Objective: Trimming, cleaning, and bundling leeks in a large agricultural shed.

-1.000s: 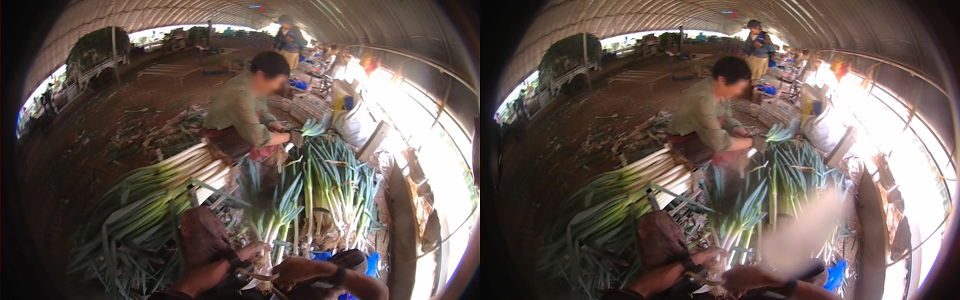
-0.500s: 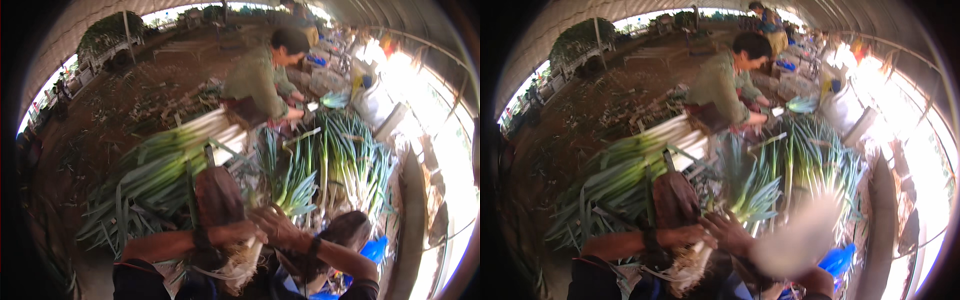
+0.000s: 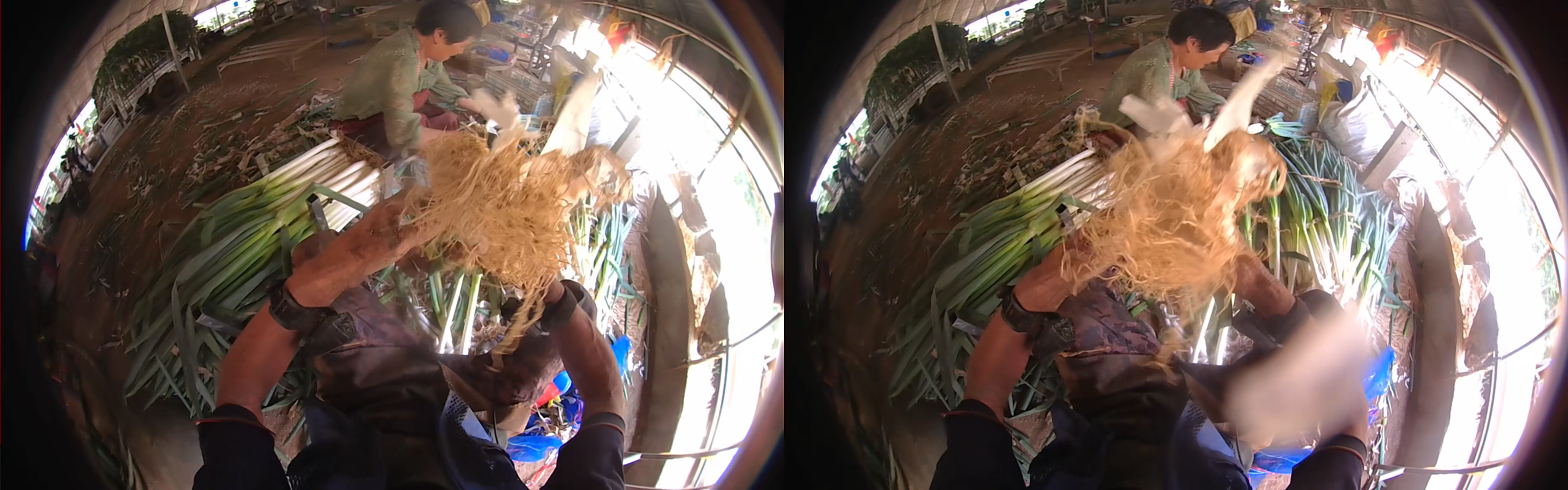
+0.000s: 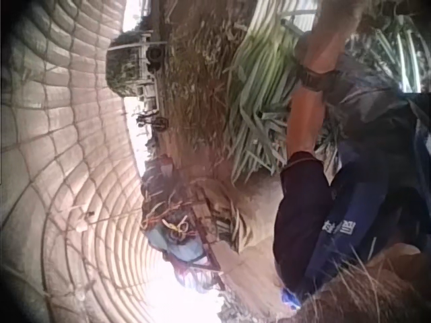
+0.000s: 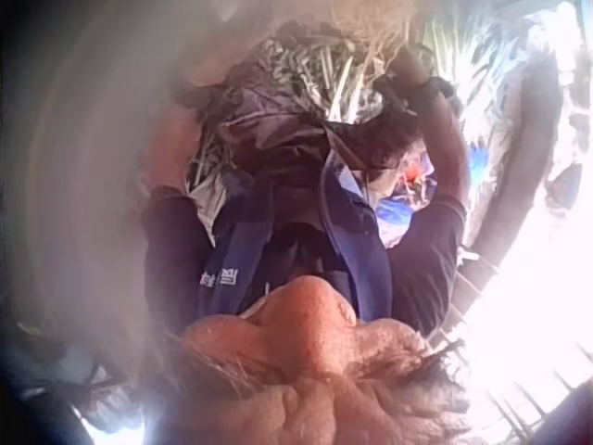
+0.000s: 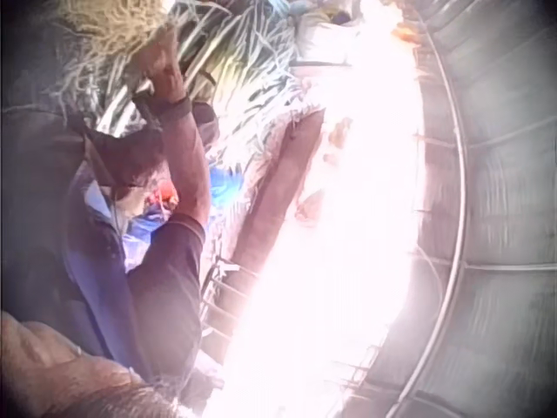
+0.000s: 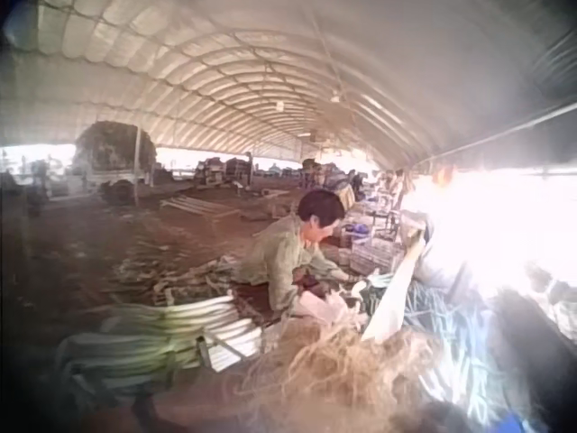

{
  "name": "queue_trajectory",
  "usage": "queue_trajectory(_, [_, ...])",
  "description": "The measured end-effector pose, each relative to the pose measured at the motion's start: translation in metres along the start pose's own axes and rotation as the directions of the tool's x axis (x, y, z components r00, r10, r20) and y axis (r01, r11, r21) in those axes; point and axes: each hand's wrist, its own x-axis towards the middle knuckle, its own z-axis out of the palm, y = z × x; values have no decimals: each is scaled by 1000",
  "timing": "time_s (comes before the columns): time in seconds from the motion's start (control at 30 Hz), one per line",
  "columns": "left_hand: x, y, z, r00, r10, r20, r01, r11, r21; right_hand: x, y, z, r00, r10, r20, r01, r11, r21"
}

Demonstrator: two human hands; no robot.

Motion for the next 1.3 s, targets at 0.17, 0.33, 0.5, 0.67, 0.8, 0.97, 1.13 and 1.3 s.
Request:
queue_trajectory(0.17, [26,-42,-16,986,168,10,-56,272,961,15,-41,1,954,273,-125,-219,917,334])
queue_trajectory(0.33, [48,-52,-2,969,71,-238,209,283,936,12,-79,-9,931,155,-330,-46,947,317])
queue_trajectory(0.5, [55,-33,-12,952,261,-161,100,229,968,13,-130,-26,907,84,-412,-71,996,47])
queue_trajectory(0.67, [60,-57,-27,886,463,-1,62,-115,991,11,-167,-26,843,-12,-538,-4,1000,-30])
queue_trajectory(0.8, [44,-71,-103,871,357,-337,453,-320,832,0,-187,-47,708,-5,-706,80,994,73])
queue_trajectory(0.97, [-35,-100,-171,859,-51,-510,379,-605,700,-13,-213,-60,586,98,-805,126,969,210])
queue_trajectory(1.13, [14,-97,-98,985,154,-76,111,-232,967,-13,-185,-74,663,67,-746,124,972,197])
queue_trajectory(1.3, [83,-90,41,821,531,209,-254,11,967,-2,-164,-43,812,173,-558,52,930,363])
